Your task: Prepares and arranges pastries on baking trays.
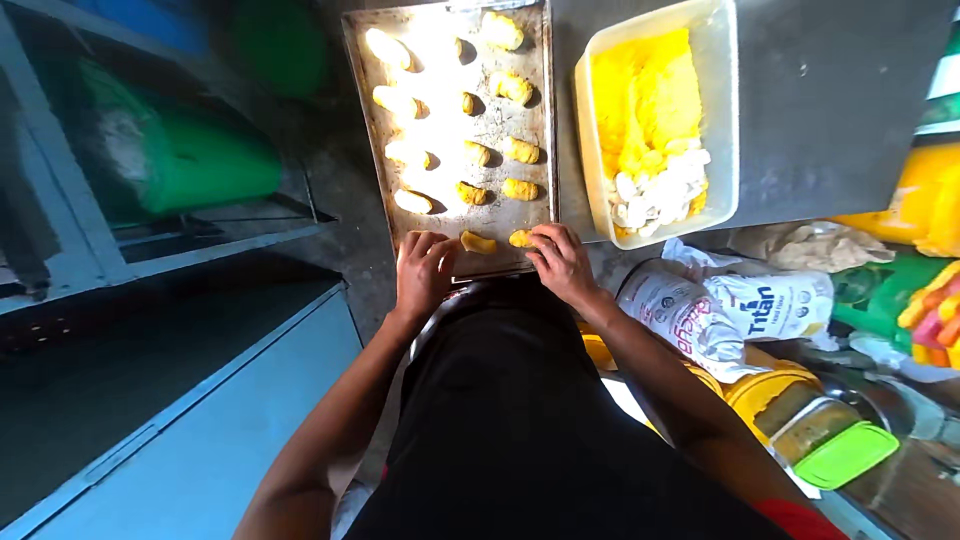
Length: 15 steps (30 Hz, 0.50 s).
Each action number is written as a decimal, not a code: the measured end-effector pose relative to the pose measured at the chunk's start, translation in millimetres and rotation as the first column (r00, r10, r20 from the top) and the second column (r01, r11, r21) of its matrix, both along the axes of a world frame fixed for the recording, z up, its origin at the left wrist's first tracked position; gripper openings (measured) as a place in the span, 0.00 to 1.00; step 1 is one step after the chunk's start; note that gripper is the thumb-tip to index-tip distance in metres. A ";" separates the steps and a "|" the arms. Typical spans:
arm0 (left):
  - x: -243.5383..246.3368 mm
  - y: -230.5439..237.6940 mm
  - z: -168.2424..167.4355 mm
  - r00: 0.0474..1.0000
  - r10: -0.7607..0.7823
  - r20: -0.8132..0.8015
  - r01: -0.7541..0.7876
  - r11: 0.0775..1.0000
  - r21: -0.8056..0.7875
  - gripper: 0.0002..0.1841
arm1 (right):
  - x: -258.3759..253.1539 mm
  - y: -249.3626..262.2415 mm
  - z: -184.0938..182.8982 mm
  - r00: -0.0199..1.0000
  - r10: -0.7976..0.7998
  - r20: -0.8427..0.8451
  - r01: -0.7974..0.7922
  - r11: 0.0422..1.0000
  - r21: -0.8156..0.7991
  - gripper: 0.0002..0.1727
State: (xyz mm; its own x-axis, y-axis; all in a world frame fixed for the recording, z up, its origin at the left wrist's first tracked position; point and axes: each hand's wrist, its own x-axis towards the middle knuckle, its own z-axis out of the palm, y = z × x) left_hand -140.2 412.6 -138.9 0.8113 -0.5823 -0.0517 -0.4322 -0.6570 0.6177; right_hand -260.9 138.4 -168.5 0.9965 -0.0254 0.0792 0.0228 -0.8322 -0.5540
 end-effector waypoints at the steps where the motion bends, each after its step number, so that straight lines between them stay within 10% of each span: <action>1: -1.0 -0.7 -0.3 1.000 -0.011 0.010 0.011 1.000 -0.001 0.10 | 1.7 0.6 -1.5 1.000 0.014 -0.001 -0.014 1.000 -0.010 0.14; 15: -6.3 -31.4 -25.2 0.980 -0.184 -0.078 0.184 0.983 -0.006 0.13 | 27.2 1.1 11.7 0.968 -0.076 -0.240 0.138 0.958 0.252 0.13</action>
State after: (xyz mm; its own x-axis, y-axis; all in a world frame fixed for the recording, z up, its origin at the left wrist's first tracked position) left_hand -146.4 381.3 -164.1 0.6836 -0.7214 -0.1111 -0.4968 -0.5714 0.6532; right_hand -233.7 139.5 -156.8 0.9776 -0.1220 -0.1713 -0.2092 -0.6457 -0.7344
